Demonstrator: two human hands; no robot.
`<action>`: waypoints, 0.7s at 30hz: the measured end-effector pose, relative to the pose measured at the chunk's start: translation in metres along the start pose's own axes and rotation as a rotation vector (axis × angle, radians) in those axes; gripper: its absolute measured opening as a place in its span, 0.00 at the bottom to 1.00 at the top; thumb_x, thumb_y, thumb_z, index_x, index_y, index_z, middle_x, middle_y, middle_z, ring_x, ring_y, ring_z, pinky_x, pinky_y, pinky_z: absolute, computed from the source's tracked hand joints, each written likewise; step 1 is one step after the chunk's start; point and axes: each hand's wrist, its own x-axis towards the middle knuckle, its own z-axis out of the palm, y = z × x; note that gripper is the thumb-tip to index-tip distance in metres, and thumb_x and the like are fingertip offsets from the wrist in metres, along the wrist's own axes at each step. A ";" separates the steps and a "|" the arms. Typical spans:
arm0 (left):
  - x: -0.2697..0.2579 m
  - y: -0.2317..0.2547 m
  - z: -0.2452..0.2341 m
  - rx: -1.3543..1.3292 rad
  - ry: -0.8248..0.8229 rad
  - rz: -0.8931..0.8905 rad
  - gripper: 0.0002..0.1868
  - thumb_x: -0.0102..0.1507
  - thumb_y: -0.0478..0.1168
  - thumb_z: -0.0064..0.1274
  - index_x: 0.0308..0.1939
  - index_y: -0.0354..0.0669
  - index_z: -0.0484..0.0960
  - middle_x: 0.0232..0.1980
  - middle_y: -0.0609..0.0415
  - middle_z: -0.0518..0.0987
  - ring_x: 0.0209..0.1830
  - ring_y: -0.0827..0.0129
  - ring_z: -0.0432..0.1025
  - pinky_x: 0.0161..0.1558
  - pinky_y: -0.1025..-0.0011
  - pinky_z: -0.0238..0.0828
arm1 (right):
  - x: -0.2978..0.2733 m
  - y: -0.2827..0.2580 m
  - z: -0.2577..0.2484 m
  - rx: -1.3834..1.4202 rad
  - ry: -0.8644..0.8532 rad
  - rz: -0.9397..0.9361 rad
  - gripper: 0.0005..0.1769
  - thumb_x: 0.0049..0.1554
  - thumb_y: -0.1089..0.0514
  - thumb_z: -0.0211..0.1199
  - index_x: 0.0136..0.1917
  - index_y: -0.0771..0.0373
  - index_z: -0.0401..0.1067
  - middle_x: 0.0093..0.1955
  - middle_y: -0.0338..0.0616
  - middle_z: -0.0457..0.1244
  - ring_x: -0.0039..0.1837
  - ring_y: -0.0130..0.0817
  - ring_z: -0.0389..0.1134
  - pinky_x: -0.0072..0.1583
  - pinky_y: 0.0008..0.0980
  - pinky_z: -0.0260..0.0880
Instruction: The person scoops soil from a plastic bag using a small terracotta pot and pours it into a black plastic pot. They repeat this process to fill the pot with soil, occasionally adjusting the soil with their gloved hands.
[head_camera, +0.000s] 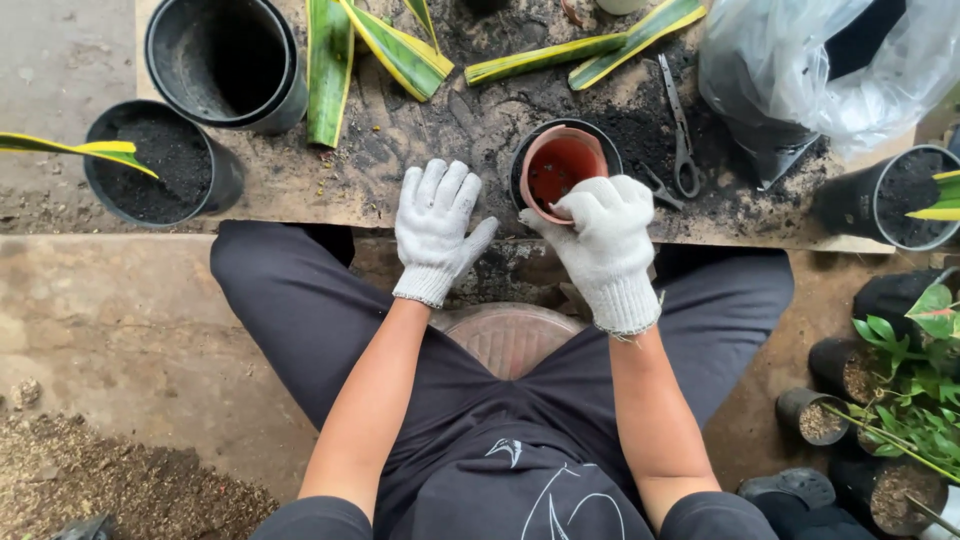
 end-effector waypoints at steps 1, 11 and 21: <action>0.000 -0.003 0.009 0.001 0.001 0.003 0.33 0.60 0.64 0.57 0.56 0.45 0.71 0.57 0.51 0.69 0.63 0.57 0.62 0.68 0.54 0.55 | 0.003 0.004 0.005 -0.001 0.003 0.000 0.21 0.50 0.53 0.83 0.38 0.56 0.69 0.38 0.37 0.63 0.44 0.40 0.67 0.52 0.38 0.68; -0.007 -0.008 0.034 -0.037 0.095 -0.012 0.35 0.62 0.63 0.58 0.64 0.45 0.73 0.66 0.48 0.70 0.71 0.51 0.59 0.75 0.46 0.47 | 0.015 0.008 0.011 -0.004 0.036 -0.063 0.23 0.45 0.53 0.86 0.37 0.57 0.69 0.37 0.38 0.64 0.44 0.42 0.67 0.50 0.40 0.68; -0.010 -0.009 0.039 -0.017 0.066 -0.034 0.35 0.62 0.63 0.59 0.65 0.46 0.74 0.67 0.49 0.71 0.72 0.52 0.59 0.77 0.46 0.47 | 0.010 0.031 0.011 -0.124 0.089 -0.041 0.23 0.48 0.49 0.87 0.39 0.55 0.70 0.38 0.36 0.63 0.44 0.38 0.67 0.51 0.39 0.67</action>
